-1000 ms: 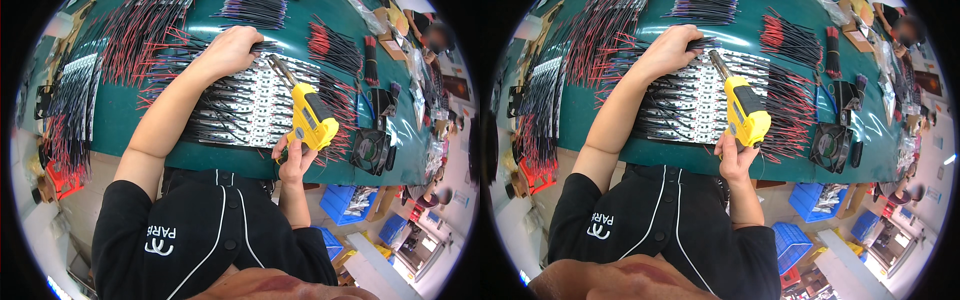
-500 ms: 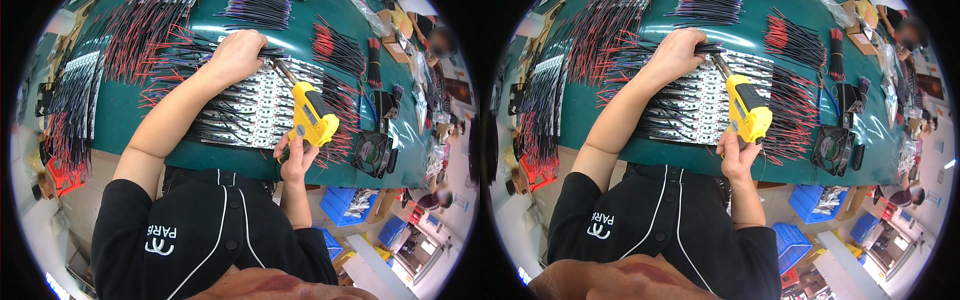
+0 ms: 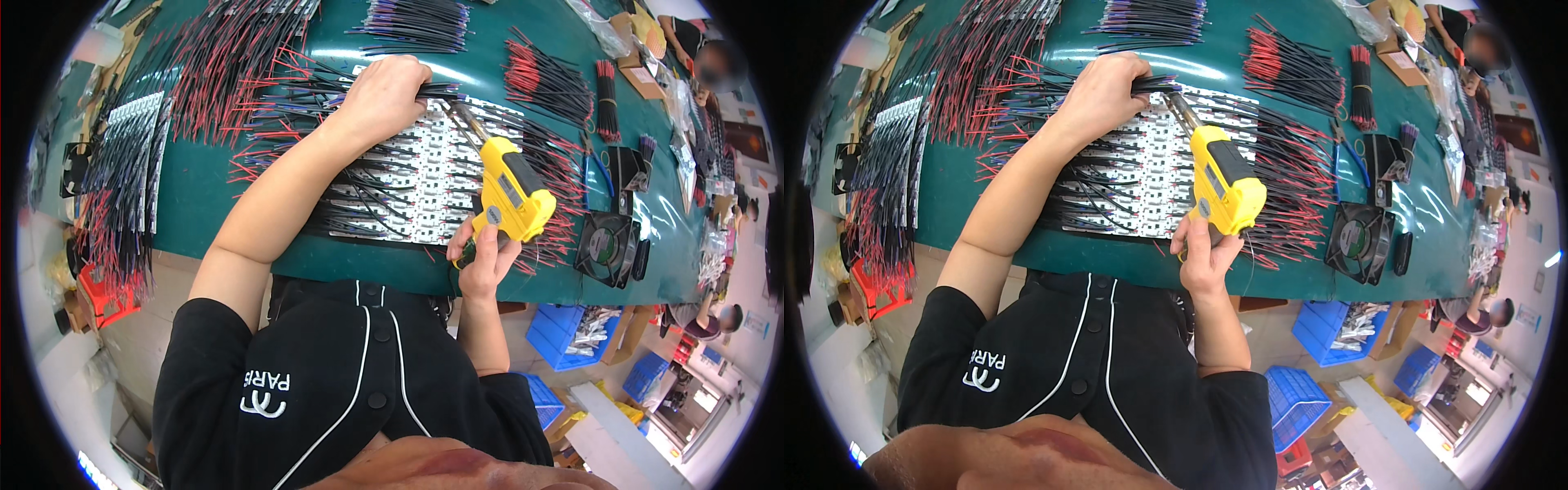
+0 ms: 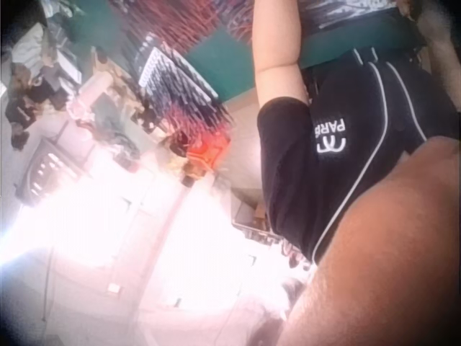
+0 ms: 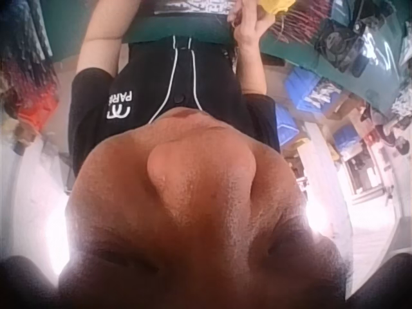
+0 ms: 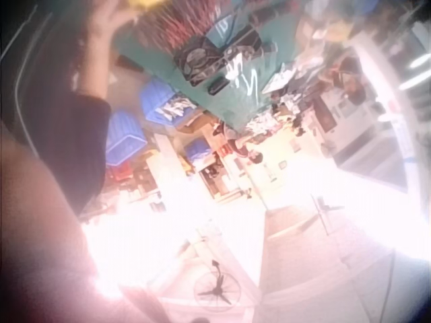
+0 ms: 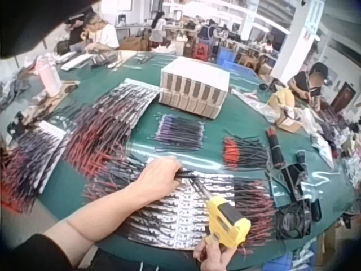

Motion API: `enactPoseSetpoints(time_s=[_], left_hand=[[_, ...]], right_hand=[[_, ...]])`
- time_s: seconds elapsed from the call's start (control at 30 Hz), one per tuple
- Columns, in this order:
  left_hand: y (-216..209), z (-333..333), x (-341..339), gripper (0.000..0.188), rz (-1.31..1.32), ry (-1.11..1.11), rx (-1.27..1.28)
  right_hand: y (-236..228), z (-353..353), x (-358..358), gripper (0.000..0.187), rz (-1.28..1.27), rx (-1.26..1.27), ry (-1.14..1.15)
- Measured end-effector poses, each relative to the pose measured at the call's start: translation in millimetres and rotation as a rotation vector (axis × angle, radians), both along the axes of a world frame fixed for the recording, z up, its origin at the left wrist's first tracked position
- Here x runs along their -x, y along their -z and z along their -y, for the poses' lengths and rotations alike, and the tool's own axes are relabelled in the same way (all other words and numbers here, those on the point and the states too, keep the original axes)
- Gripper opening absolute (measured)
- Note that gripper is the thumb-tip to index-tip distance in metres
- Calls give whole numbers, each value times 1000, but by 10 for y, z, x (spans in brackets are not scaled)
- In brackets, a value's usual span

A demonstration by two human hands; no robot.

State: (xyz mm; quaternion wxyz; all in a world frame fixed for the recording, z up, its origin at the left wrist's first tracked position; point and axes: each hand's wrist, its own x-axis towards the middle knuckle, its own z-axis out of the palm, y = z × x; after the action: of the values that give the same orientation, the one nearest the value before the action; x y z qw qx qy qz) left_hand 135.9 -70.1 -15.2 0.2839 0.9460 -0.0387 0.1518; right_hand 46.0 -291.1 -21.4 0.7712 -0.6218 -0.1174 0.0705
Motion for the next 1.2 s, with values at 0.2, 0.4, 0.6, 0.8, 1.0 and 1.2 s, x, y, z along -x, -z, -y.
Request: enactPoseSetpoints(time_s=[0.2,0.4,0.6,0.8,1.0,1.2], left_hand=[[9,-11,-8,23,-24,-12,45],[25,-26,1,25,9,-22,93],[3,-16,0,26,-34,-29,126],[35,-7,-3,23,1,-34,104],[-1,20,4,22,-26,-36,103],[24,22,5,22,-15,-52,84]], right_hand=[[-47,-70,44,16,-11,-78,47],[13,-64,36,25,2,-37,35],[18,-80,-5,24,19,53,8],[-33,-139,-31,23,30,99,7],[-16,-127,-22,24,24,89,6],[-37,-143,-22,32,-18,76,30]])
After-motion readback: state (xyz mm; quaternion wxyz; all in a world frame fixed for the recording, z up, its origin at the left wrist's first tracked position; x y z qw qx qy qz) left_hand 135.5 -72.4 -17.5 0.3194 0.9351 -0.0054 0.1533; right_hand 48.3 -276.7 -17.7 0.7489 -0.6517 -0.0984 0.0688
